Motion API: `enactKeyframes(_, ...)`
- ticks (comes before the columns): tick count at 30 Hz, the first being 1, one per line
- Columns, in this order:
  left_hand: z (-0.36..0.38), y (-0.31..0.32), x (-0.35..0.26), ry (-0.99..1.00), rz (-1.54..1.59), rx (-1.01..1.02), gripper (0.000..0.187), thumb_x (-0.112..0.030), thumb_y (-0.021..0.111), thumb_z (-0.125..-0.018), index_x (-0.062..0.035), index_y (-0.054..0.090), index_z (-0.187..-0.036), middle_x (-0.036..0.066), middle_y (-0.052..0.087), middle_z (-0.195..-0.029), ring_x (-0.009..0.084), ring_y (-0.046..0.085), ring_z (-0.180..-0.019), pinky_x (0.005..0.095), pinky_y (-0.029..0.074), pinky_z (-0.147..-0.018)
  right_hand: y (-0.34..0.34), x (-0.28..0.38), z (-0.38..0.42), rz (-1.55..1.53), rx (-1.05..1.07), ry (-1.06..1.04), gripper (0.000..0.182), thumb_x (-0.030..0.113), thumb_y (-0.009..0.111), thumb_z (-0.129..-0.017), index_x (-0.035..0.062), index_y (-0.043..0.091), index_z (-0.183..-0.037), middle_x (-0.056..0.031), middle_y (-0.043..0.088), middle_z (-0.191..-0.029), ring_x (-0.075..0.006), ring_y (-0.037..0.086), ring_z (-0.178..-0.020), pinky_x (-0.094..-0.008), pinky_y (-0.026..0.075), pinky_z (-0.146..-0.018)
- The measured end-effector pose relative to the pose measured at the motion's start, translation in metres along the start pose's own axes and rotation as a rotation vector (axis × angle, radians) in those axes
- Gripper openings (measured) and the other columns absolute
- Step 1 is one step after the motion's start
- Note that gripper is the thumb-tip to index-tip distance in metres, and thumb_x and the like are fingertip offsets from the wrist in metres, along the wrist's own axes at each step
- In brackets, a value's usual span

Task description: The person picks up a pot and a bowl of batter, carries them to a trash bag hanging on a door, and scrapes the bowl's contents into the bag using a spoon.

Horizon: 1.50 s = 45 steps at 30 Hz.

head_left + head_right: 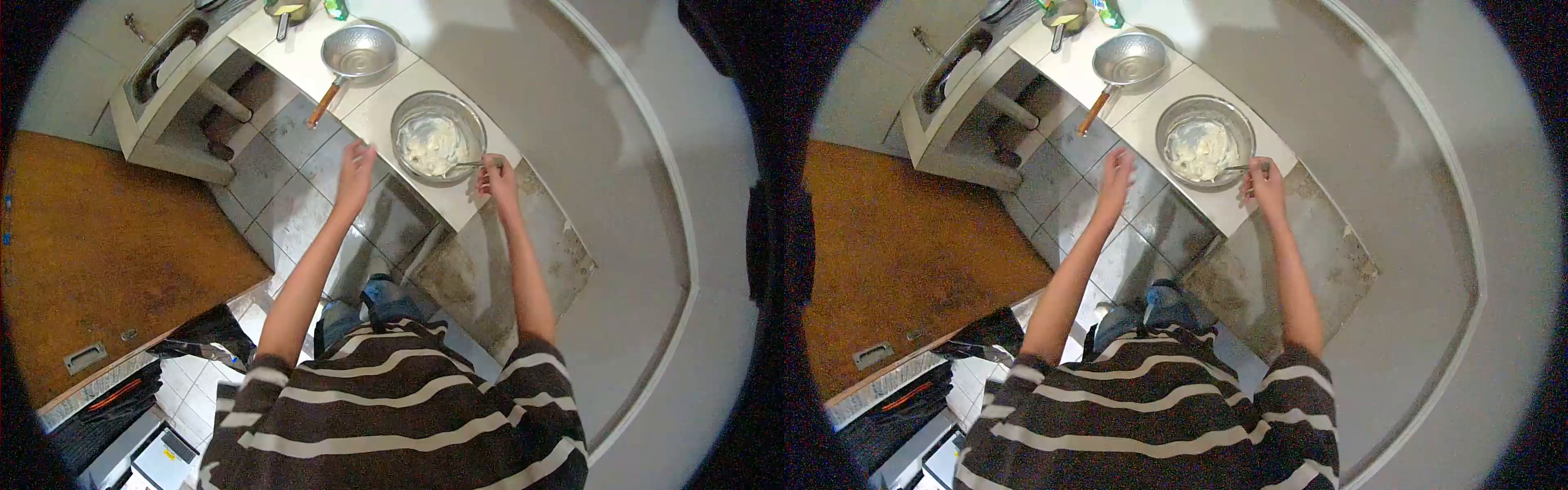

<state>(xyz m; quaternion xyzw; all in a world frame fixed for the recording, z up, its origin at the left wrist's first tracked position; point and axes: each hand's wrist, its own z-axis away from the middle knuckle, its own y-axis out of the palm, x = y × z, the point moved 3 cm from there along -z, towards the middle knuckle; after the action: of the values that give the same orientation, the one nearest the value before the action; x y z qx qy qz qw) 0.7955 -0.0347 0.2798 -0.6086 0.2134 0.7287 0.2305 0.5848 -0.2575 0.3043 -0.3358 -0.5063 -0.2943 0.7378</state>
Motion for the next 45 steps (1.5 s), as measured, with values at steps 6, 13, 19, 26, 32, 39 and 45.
enactKeyframes(6,-0.092,0.067,0.029,-0.026,-0.231,0.146,0.073,-0.058,0.04,-0.092,0.0012,0.039,-0.135,0.025,0.05,-0.128,0.0318,0.046,-0.122,0.035,0.033,-0.103,0.025,-0.028,-0.032,-0.064,-0.149,-0.056,0.046,0.045,0.04,-0.097,0.0026,0.04,-0.114,-0.0052,0.053,-0.066,-0.0122,0.051,-0.043,-0.0266,0.041,-0.033)
enactKeyframes(13,-0.07,0.073,0.029,-0.064,0.033,0.175,0.078,-0.061,0.032,-0.093,-0.001,0.026,-0.142,0.017,0.032,-0.145,0.0271,0.031,-0.133,0.0381,0.027,-0.108,0.035,-0.031,-0.036,-0.213,-0.034,0.025,0.039,0.042,0.032,-0.099,0.0058,0.039,-0.115,-0.0055,0.054,-0.067,-0.0135,0.049,-0.041,-0.0255,0.038,-0.031)
enactKeyframes(19,-0.013,0.026,-0.034,-0.126,0.38,0.322,0.067,-0.048,0.043,-0.095,-0.0173,0.013,-0.146,0.016,0.021,-0.146,0.0283,0.035,-0.129,0.0424,0.035,-0.103,0.043,0.027,0.028,-0.196,-0.019,0.052,0.053,0.043,0.033,-0.099,0.0067,0.029,-0.138,-0.013,0.056,-0.105,-0.014,0.057,-0.061,-0.0261,0.044,-0.038)
enactKeyframes(26,0.086,-0.083,0.003,-0.266,0.59,0.071,0.067,-0.031,0.054,-0.091,-0.0223,0.013,-0.143,0.012,0.029,-0.14,0.0285,0.041,-0.122,0.0413,0.042,-0.098,0.108,0.078,0.08,0.183,0.377,-0.241,0.054,0.035,0.042,-0.097,0.0059,0.027,-0.14,-0.0164,0.048,-0.117,-0.0145,0.058,-0.082,-0.028,0.051,-0.06)
enactKeyframes(32,0.193,-0.122,0.017,-0.209,0.667,-0.436,0.072,-0.055,0.052,-0.086,-0.0021,0.039,-0.134,0.018,0.05,-0.129,0.0289,0.052,-0.116,0.0427,0.04,-0.101,0.174,0.172,0.121,0.855,0.575,-1.094,0.038,0.022,0.063,-0.085,0.0217,0.058,-0.122,-0.0138,0.043,-0.128,-0.0328,0.056,-0.092,-0.041,0.05,-0.079)
enactKeyframes(39,0.296,-0.137,0.035,0.07,0.662,-0.642,0.07,-0.045,0.045,-0.095,-0.0127,0.013,-0.148,0.011,0.018,-0.149,0.0242,0.017,-0.137,0.0385,0.016,-0.112,0.262,0.16,0.179,1.058,0.956,-1.532,0.021,0.018,0.064,-0.081,0.0089,0.063,-0.1,-0.0093,0.051,-0.104,-0.0283,0.054,-0.091,-0.0413,0.047,-0.079)
enactKeyframes(45,0.278,-0.07,-0.048,0.133,0.368,-0.988,0.066,-0.045,0.036,-0.097,-0.0067,0.016,-0.146,0.013,0.02,-0.148,0.0249,0.019,-0.137,0.0379,0.015,-0.112,0.229,0.229,0.154,1.063,1.148,-1.779,0.015,0.018,0.06,-0.085,0.0031,0.057,-0.089,-0.0106,0.054,-0.095,-0.027,0.06,-0.085,-0.0414,0.049,-0.075)
